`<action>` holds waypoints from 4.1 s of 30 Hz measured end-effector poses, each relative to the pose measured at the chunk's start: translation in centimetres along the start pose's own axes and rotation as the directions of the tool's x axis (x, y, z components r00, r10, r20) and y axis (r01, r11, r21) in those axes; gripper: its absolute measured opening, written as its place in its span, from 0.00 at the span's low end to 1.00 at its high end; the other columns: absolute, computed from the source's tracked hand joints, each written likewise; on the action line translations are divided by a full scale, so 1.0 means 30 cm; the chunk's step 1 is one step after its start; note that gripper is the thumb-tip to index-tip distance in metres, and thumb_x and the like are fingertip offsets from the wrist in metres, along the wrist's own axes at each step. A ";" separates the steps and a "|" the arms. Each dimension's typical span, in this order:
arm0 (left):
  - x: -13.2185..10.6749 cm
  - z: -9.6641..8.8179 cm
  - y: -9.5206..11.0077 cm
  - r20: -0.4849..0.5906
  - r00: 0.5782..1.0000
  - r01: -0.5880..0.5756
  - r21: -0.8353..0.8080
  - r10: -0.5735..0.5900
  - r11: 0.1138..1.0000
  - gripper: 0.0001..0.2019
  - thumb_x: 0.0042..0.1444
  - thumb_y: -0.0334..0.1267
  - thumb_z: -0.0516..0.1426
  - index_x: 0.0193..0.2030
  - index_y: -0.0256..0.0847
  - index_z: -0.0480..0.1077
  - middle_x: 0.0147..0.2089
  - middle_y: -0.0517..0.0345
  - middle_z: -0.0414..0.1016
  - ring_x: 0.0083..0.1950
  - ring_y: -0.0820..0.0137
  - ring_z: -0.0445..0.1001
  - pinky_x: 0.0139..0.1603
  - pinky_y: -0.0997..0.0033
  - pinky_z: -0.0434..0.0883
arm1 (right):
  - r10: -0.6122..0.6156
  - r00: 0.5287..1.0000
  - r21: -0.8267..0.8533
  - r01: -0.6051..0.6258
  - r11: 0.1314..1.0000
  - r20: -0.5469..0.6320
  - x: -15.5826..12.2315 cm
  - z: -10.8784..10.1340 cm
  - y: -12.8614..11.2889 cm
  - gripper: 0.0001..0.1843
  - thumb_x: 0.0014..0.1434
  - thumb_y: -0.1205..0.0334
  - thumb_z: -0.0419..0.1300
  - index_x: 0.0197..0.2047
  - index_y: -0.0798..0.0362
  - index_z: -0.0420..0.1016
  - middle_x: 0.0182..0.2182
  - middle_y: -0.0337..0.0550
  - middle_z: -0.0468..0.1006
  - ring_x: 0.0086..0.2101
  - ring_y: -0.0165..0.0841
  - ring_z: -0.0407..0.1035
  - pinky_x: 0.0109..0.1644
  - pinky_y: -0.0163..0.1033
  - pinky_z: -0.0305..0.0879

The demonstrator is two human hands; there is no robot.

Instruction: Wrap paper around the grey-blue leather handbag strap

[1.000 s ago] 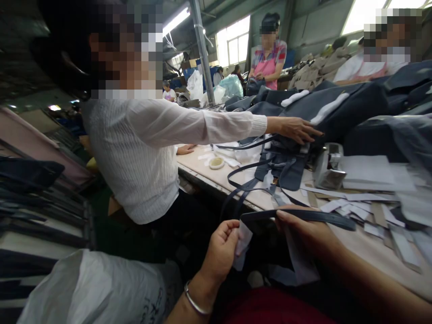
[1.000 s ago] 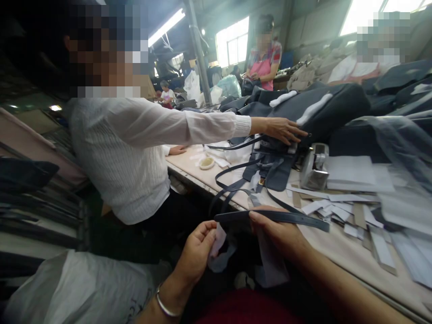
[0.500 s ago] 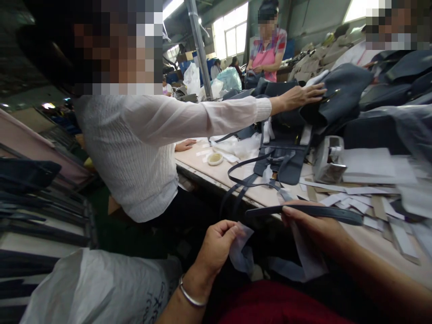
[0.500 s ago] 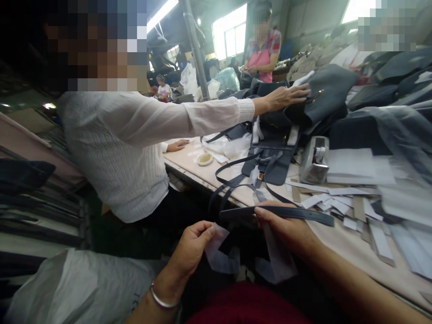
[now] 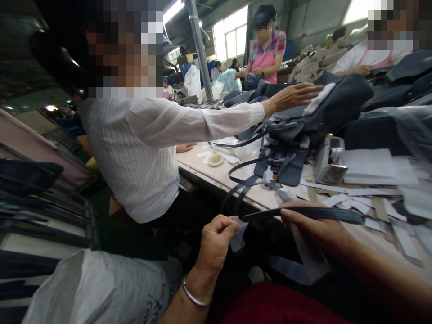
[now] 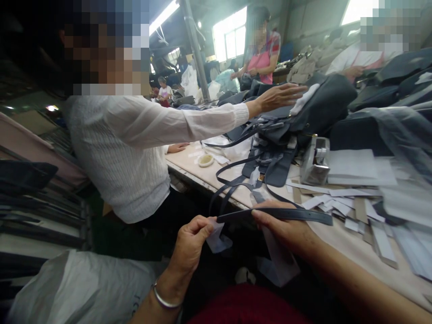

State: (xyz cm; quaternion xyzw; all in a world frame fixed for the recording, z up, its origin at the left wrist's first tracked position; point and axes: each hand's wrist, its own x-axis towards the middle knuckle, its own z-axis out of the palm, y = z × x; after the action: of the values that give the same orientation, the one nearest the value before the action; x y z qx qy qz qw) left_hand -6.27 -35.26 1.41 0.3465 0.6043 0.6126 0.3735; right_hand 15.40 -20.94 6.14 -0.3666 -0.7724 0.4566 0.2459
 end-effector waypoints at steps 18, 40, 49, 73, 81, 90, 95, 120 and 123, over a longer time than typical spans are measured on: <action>0.005 0.005 0.017 0.030 0.999 -0.028 -0.080 0.030 0.996 0.07 0.54 0.39 0.66 0.31 0.38 0.79 0.39 0.56 0.76 0.43 0.68 0.74 0.48 0.69 0.70 | -0.010 1.000 -0.035 0.011 0.999 0.016 0.015 0.000 0.004 0.18 0.60 0.45 0.58 0.31 0.49 0.81 0.28 0.43 0.81 0.31 0.39 0.73 0.39 0.42 0.69; 0.005 -0.008 0.002 0.117 0.992 -0.045 0.057 0.038 0.997 0.07 0.58 0.40 0.63 0.35 0.39 0.80 0.38 0.54 0.76 0.40 0.68 0.73 0.46 0.70 0.70 | -0.034 0.997 -0.055 0.038 0.998 0.069 0.022 -0.007 -0.015 0.19 0.61 0.46 0.57 0.28 0.48 0.79 0.26 0.42 0.80 0.30 0.39 0.73 0.38 0.42 0.69; 0.003 -0.006 0.019 0.113 0.993 -0.048 0.090 0.038 0.995 0.09 0.59 0.41 0.62 0.35 0.38 0.80 0.38 0.53 0.77 0.41 0.67 0.74 0.46 0.69 0.71 | -0.056 0.993 -0.073 0.063 0.995 0.099 0.019 -0.011 -0.004 0.19 0.63 0.48 0.56 0.31 0.49 0.81 0.28 0.43 0.80 0.32 0.39 0.74 0.38 0.41 0.69; -0.006 0.165 -0.024 0.026 0.979 0.200 -0.348 -0.203 0.916 0.10 0.53 0.43 0.67 0.34 0.36 0.80 0.34 0.54 0.79 0.36 0.72 0.73 0.42 0.74 0.70 | -0.192 0.934 0.065 0.181 0.981 0.301 0.002 0.193 0.047 0.24 0.70 0.48 0.49 0.63 0.47 0.72 0.62 0.47 0.71 0.63 0.45 0.62 0.71 0.54 0.53; -0.009 0.178 -0.052 0.138 0.951 0.309 -0.435 -0.276 0.846 0.11 0.51 0.42 0.68 0.34 0.35 0.79 0.34 0.53 0.79 0.36 0.71 0.74 0.42 0.72 0.71 | -0.089 0.942 0.139 0.046 0.989 0.325 -0.021 0.219 0.137 0.29 0.66 0.43 0.52 0.66 0.44 0.67 0.69 0.44 0.60 0.68 0.53 0.49 0.73 0.64 0.38; -0.063 0.107 -0.074 0.061 0.970 0.239 -0.027 -0.237 0.971 0.10 0.55 0.41 0.64 0.32 0.34 0.79 0.30 0.53 0.78 0.31 0.71 0.71 0.36 0.73 0.69 | -0.011 0.932 0.639 -0.240 0.731 0.363 0.006 0.149 0.137 0.32 0.59 0.49 0.65 0.65 0.38 0.65 0.70 0.46 0.58 0.61 0.52 0.65 0.63 0.61 0.61; -0.093 0.065 -0.072 0.151 0.985 -0.120 0.230 0.087 0.966 0.07 0.58 0.33 0.61 0.30 0.37 0.79 0.35 0.52 0.79 0.37 0.69 0.75 0.41 0.73 0.71 | 0.211 0.816 0.736 -0.577 0.355 0.538 0.087 0.200 0.072 0.26 0.55 0.50 0.66 0.56 0.48 0.73 0.55 0.53 0.77 0.47 0.48 0.77 0.49 0.53 0.72; -0.098 -0.028 -0.193 0.042 0.964 0.265 -0.042 -0.263 0.963 0.20 0.59 0.54 0.59 0.38 0.34 0.73 0.28 0.60 0.70 0.28 0.75 0.63 0.30 0.77 0.62 | 0.318 0.849 0.867 -0.481 0.132 0.422 0.063 0.480 0.069 0.14 0.56 0.53 0.68 0.27 0.53 0.74 0.40 0.43 0.82 0.46 0.38 0.75 0.55 0.44 0.68; -0.142 -0.072 -0.217 0.125 0.963 0.248 -0.078 -0.237 0.966 0.24 0.60 0.56 0.58 0.49 0.35 0.72 0.41 0.50 0.77 0.39 0.69 0.73 0.42 0.71 0.69 | 0.349 0.820 0.854 -0.512 0.089 0.455 0.048 0.517 0.091 0.15 0.57 0.53 0.68 0.26 0.53 0.73 0.39 0.44 0.82 0.45 0.38 0.75 0.54 0.46 0.69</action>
State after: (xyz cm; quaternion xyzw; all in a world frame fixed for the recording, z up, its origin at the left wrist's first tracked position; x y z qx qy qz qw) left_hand -5.85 -40.09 -5.05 0.2865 0.5905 0.5688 0.4957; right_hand 4.39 -27.09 -3.38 -0.3154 -0.1993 0.9018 0.2181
